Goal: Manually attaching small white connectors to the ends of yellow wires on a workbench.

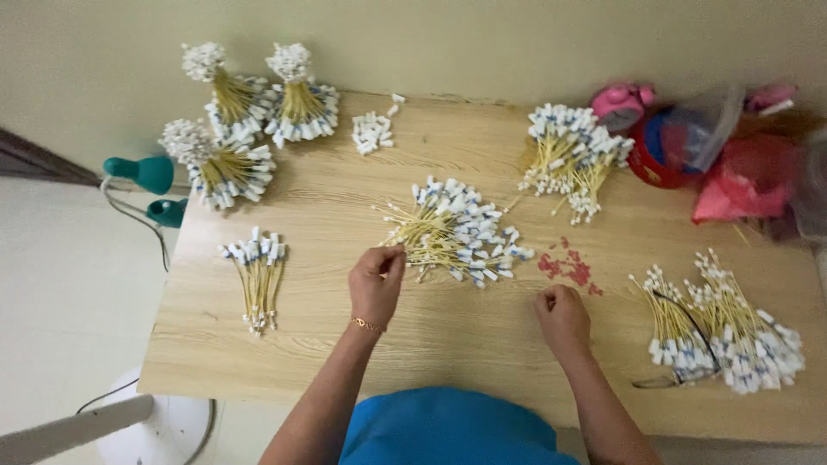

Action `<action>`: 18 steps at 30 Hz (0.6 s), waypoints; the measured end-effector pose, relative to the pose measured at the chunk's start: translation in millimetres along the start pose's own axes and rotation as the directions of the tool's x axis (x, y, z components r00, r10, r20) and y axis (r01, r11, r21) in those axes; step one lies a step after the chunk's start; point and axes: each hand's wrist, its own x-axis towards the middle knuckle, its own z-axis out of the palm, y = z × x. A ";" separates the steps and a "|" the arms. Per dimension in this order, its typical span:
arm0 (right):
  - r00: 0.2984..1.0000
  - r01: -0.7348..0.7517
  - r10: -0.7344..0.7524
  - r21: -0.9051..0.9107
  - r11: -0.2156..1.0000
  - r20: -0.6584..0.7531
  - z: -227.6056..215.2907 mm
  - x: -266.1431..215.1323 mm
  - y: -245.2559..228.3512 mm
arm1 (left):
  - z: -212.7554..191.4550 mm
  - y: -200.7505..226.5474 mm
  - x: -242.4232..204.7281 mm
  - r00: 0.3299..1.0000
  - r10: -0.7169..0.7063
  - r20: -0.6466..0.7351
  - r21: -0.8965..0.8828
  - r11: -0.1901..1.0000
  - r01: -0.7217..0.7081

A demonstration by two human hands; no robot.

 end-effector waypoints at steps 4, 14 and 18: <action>0.993 -0.116 0.114 0.248 0.962 0.021 -29.8 -3.2 -50.3 | 1.1 8.4 -2.0 0.959 -0.266 0.098 -0.368 0.886 0.283; 0.867 -0.468 -0.155 0.881 0.067 0.473 -78.7 -2.9 -149.0 | 11.4 26.5 -10.2 0.845 -0.418 0.335 -0.608 0.590 0.532; 0.839 -0.501 -0.205 0.863 0.069 0.504 -89.2 -11.6 -177.7 | 13.5 34.1 -21.3 0.837 -0.377 0.397 -0.582 0.601 0.547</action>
